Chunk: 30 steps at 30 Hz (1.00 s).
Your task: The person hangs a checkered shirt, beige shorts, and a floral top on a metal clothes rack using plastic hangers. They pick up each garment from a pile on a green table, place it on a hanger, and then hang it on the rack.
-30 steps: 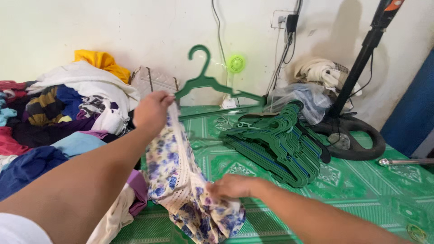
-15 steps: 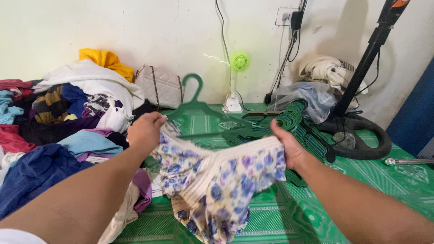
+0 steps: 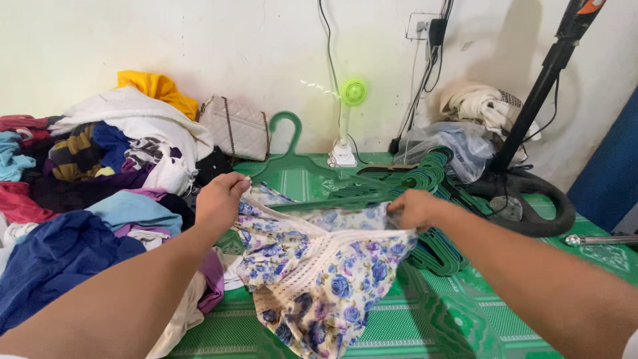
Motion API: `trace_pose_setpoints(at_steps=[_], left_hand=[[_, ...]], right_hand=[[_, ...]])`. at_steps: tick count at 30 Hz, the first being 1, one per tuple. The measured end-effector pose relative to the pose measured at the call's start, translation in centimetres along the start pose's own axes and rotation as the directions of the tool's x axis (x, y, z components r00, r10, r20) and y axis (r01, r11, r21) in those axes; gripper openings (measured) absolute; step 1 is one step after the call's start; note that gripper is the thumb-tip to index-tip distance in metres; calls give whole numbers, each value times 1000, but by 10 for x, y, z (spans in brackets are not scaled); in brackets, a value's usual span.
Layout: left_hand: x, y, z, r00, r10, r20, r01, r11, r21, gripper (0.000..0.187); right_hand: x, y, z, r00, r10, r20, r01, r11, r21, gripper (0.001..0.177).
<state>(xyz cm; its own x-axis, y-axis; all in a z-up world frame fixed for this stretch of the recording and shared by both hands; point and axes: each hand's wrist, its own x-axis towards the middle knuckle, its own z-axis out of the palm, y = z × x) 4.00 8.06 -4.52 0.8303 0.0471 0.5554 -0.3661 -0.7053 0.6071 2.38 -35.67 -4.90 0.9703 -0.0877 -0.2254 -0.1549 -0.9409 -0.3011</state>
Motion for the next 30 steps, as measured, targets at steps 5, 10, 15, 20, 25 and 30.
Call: trace_pose_setpoints(at_steps=[5, 10, 15, 20, 25, 30], left_hand=[[-3, 4, 7, 986, 167, -3, -166, 983, 74, 25], [-10, 24, 24, 985, 171, 9, -171, 978, 119, 24], [-12, 32, 33, 990, 138, 4, -138, 988, 65, 24], [-6, 24, 27, 988, 124, -95, -117, 990, 77, 24], [-9, 28, 29, 986, 131, -107, -129, 991, 30, 23], [-5, 38, 25, 984, 173, -51, -169, 983, 72, 24]], right_hand=[[19, -18, -29, 981, -157, -112, 142, 982, -126, 55], [3, -64, -45, 986, -131, -108, 135, 990, 33, 44], [-1, -70, -71, 950, 19, -311, 219, 669, 711, 31], [-9, -25, -52, 959, -171, -227, 266, 820, 507, 37], [-10, -26, -26, 903, -233, -360, 377, 831, 409, 34], [-12, -33, -15, 852, -345, -395, 495, 776, 390, 37]])
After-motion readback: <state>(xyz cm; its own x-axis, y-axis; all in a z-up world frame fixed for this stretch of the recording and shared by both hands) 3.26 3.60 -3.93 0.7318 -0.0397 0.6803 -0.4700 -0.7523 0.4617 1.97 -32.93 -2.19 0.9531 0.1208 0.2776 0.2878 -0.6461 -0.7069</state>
